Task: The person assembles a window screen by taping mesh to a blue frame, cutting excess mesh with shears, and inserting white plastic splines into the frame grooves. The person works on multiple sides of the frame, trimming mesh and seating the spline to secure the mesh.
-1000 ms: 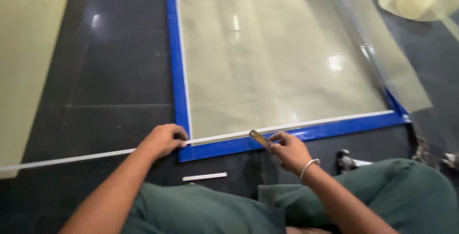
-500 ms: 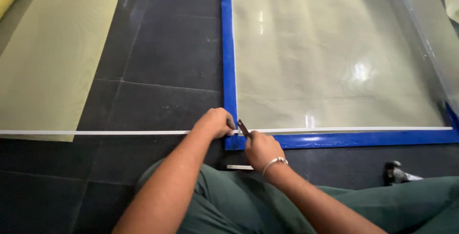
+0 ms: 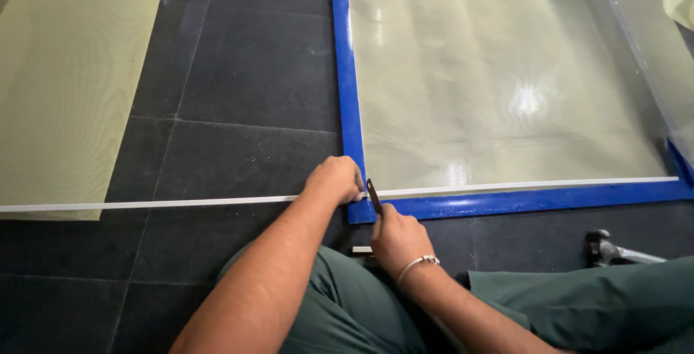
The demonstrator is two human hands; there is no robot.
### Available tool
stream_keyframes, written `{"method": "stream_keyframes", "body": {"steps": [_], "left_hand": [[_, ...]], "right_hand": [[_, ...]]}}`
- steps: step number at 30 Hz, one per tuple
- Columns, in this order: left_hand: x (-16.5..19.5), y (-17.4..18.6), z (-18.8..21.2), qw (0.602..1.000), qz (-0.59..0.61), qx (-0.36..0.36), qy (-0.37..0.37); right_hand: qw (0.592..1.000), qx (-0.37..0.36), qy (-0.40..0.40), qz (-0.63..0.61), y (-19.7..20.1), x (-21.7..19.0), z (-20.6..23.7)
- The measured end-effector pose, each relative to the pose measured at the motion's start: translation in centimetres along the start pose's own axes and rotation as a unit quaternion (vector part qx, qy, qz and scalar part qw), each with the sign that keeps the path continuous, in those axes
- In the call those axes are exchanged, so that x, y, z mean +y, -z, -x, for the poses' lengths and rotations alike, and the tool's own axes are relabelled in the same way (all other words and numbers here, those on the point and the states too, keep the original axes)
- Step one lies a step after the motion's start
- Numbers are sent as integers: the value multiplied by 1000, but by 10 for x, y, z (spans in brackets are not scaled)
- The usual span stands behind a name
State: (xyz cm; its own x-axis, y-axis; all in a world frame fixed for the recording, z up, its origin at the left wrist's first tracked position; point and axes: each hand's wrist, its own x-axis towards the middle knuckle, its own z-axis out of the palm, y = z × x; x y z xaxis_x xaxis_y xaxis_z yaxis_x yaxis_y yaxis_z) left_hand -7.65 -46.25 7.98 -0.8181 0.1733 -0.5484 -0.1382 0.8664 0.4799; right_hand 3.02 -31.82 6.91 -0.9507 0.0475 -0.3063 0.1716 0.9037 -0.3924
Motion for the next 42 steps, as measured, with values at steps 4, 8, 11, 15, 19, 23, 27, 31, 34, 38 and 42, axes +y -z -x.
{"method": "stream_keyframes", "body": {"steps": [4,8,11,15,19,23,27,31,34,38,42], "left_hand": [[1,2,-1,1000,-9,-11,14],[1,2,-2,1000,-18,-14,11],[0,0,-3,1000,-23,-9,7],[-1,-1,-5,1000,-14,-11,18],[-2,-1,-5,1000,-19,-17,14],[-2,-1,-5,1000,-13,-15,17],[-4,0,-3,1000,-9,-14,15],[-4,1,-1,1000,-6,-12,11],[-3,2,0,1000,-7,-17,24],[-5,4,1,1000,-14,-16,6],[-5,2,0,1000,-5,-13,6]], "right_hand": [[1000,1,7,27,-6,-1,4],[999,24,27,28,-13,-2,-1],[999,28,32,23,-17,-3,-6],[1000,17,13,19,-19,-3,-5],[999,22,33,13,-16,-3,-2],[1000,12,17,19,-12,-6,2],[999,3,17,27,-8,-8,7],[999,0,26,27,-8,-9,6],[999,12,11,34,-6,-14,1],[995,92,-18,-24,24,-10,-4],[983,123,-64,-117,86,18,-3]]}}
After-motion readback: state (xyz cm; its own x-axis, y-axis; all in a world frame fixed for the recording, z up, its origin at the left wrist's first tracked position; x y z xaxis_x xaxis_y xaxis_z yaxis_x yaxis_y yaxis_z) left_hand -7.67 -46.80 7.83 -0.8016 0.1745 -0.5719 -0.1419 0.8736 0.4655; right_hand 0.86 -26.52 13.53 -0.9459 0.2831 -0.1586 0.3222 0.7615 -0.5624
